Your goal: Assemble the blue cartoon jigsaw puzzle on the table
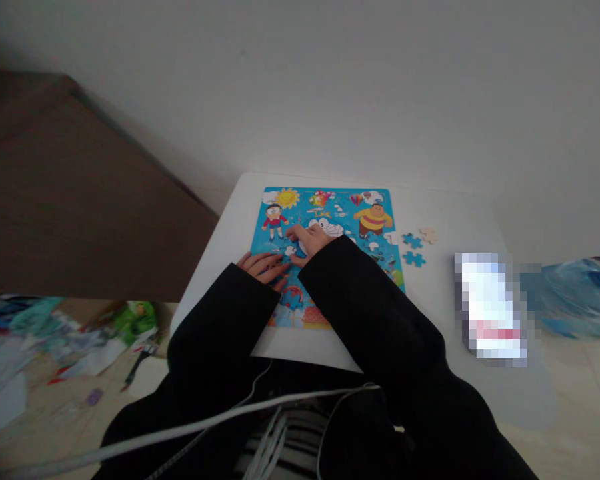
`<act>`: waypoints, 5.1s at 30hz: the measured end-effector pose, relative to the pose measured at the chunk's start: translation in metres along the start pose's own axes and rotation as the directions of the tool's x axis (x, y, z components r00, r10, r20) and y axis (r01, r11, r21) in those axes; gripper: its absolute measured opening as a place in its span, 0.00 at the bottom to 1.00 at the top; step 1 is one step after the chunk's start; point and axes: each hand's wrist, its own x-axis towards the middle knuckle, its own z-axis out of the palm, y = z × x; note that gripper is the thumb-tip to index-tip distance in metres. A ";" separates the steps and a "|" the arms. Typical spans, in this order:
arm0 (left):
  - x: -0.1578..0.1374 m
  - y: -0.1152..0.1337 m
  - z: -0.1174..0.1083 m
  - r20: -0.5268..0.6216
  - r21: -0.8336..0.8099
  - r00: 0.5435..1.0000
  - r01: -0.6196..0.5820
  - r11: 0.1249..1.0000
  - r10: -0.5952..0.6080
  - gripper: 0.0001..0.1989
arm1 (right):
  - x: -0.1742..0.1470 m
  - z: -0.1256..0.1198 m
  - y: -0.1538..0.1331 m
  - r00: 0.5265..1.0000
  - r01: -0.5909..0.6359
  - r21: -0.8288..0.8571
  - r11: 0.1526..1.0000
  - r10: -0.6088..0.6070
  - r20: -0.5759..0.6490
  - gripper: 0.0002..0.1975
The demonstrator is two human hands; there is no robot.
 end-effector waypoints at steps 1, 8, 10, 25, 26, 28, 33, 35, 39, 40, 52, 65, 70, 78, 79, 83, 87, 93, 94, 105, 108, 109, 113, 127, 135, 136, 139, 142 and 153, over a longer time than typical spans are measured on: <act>0.000 0.000 0.001 -0.001 0.000 1.000 -0.002 1.000 0.002 0.11 | -0.001 -0.001 0.000 1.000 0.003 0.007 1.000 -0.003 -0.003 0.17; -0.001 0.000 0.000 0.014 -0.001 1.000 0.007 1.000 -0.007 0.12 | 0.002 0.001 0.002 0.998 -0.024 0.003 1.000 0.024 -0.057 0.17; 0.000 0.001 -0.001 0.002 0.004 1.000 0.010 1.000 -0.010 0.13 | 0.003 0.003 0.004 0.996 -0.062 0.064 0.996 0.066 -0.065 0.16; -0.001 -0.001 0.005 -0.009 0.022 0.997 0.073 0.997 -0.073 0.16 | 0.001 0.015 0.006 0.866 -0.428 0.586 0.688 0.498 0.047 0.06; -0.001 -0.001 0.005 -0.009 0.024 0.998 0.068 0.997 -0.068 0.16 | 0.001 0.015 0.005 0.872 -0.424 0.553 0.717 0.488 0.036 0.06; -0.001 -0.001 0.006 -0.011 0.029 0.998 0.057 0.998 -0.057 0.16 | 0.000 0.014 0.003 0.883 -0.423 0.480 0.769 0.469 0.028 0.07; 0.001 0.001 0.006 0.034 0.032 0.998 0.042 0.999 -0.043 0.18 | 0.001 0.005 0.005 0.922 -0.375 0.303 0.876 0.387 0.022 0.06; 0.001 0.002 0.006 0.046 0.028 0.998 0.039 0.999 -0.041 0.18 | 0.002 0.002 0.009 0.919 -0.391 0.266 0.881 0.392 0.053 0.05; 0.001 0.002 0.005 0.038 0.025 0.997 0.063 0.998 -0.064 0.18 | 0.005 0.002 0.017 0.901 -0.433 0.301 0.850 0.414 0.127 0.07; 0.001 0.002 0.005 0.034 0.023 0.997 0.071 0.997 -0.072 0.18 | 0.006 0.002 0.017 0.905 -0.425 0.300 0.854 0.406 0.127 0.09; 0.003 0.002 0.001 0.086 0.049 0.994 0.063 0.997 -0.067 0.19 | 0.012 -0.009 0.005 0.897 -0.394 0.028 0.919 0.377 0.232 0.11; 0.009 0.006 -0.003 0.262 0.064 0.957 0.110 0.992 -0.123 0.22 | 0.025 -0.021 -0.027 0.826 -0.071 -0.396 0.915 0.277 0.491 0.11; 0.012 0.007 -0.007 0.302 0.044 0.945 0.115 0.992 -0.123 0.23 | 0.034 -0.025 -0.020 0.792 -0.109 -0.339 0.934 0.288 0.538 0.09; 0.013 -0.004 -0.021 0.312 -0.072 0.940 0.171 0.983 -0.141 0.25 | 0.023 -0.036 -0.028 0.838 -0.112 -0.336 0.935 0.271 0.474 0.13; 0.011 -0.006 -0.024 0.305 -0.079 0.944 0.159 0.984 -0.127 0.25 | 0.017 -0.041 -0.029 0.861 -0.122 -0.310 0.943 0.256 0.439 0.14; -0.003 -0.011 -0.040 0.267 -0.084 0.963 0.054 0.995 -0.030 0.24 | -0.024 -0.053 -0.030 0.929 -0.099 -0.189 0.977 0.159 0.334 0.15; -0.016 -0.005 -0.047 0.276 -0.059 0.961 -0.001 0.998 0.017 0.24 | -0.063 -0.035 -0.027 0.962 0.015 -0.163 0.987 0.030 0.272 0.14; -0.017 0.008 -0.038 0.250 0.025 0.968 0.023 0.999 -0.029 0.15 | -0.082 0.006 -0.025 0.996 0.053 -0.225 0.973 -0.036 0.078 0.20; -0.017 0.009 -0.036 0.236 0.023 0.971 0.022 1.000 -0.027 0.13 | -0.082 0.008 -0.026 0.997 0.055 -0.231 0.971 -0.039 0.073 0.21; -0.017 0.011 -0.027 0.155 -0.065 0.988 0.027 0.997 -0.017 0.09 | -0.069 -0.003 -0.047 0.962 -0.194 0.117 0.974 0.165 0.219 0.13; -0.015 0.016 -0.025 0.127 -0.065 0.992 0.021 0.998 -0.012 0.12 | -0.062 -0.008 -0.044 0.939 -0.287 0.312 0.906 0.203 0.276 0.09; -0.014 0.017 -0.025 0.115 -0.067 0.993 0.022 0.997 -0.014 0.13 | -0.055 -0.012 -0.042 0.938 -0.297 0.343 0.891 0.204 0.282 0.08; 0.002 0.014 -0.030 0.088 -0.081 0.995 0.050 0.995 -0.042 0.11 | -0.011 -0.027 -0.023 0.937 -0.329 0.382 0.864 0.247 0.247 0.09; 0.033 -0.020 0.002 0.227 -0.031 0.974 0.004 1.000 0.003 0.20 | 0.050 -0.021 0.021 0.867 -0.440 0.030 0.897 0.416 0.273 0.12; 0.032 -0.022 0.003 0.205 -0.042 0.979 -0.012 0.999 0.020 0.19 | 0.061 -0.020 0.029 0.834 -0.481 0.098 0.871 0.420 0.358 0.12; 0.032 -0.022 0.004 0.205 -0.046 0.979 -0.008 0.999 0.017 0.19 | 0.062 -0.020 0.029 0.834 -0.477 0.098 0.874 0.414 0.365 0.12; 0.032 -0.022 0.004 0.206 -0.046 0.978 -0.002 0.999 0.012 0.19 | 0.065 -0.022 0.025 0.837 -0.440 0.065 0.896 0.383 0.390 0.13; 0.032 -0.022 0.005 0.206 -0.047 0.978 -0.015 0.999 0.025 0.19 | 0.066 -0.025 0.017 0.854 -0.377 -0.063 0.924 0.373 0.362 0.13; 0.035 -0.026 0.006 0.153 -0.081 0.987 -0.040 0.996 0.052 0.18 | 0.074 -0.023 0.037 0.838 -0.408 0.118 0.905 0.320 0.443 0.08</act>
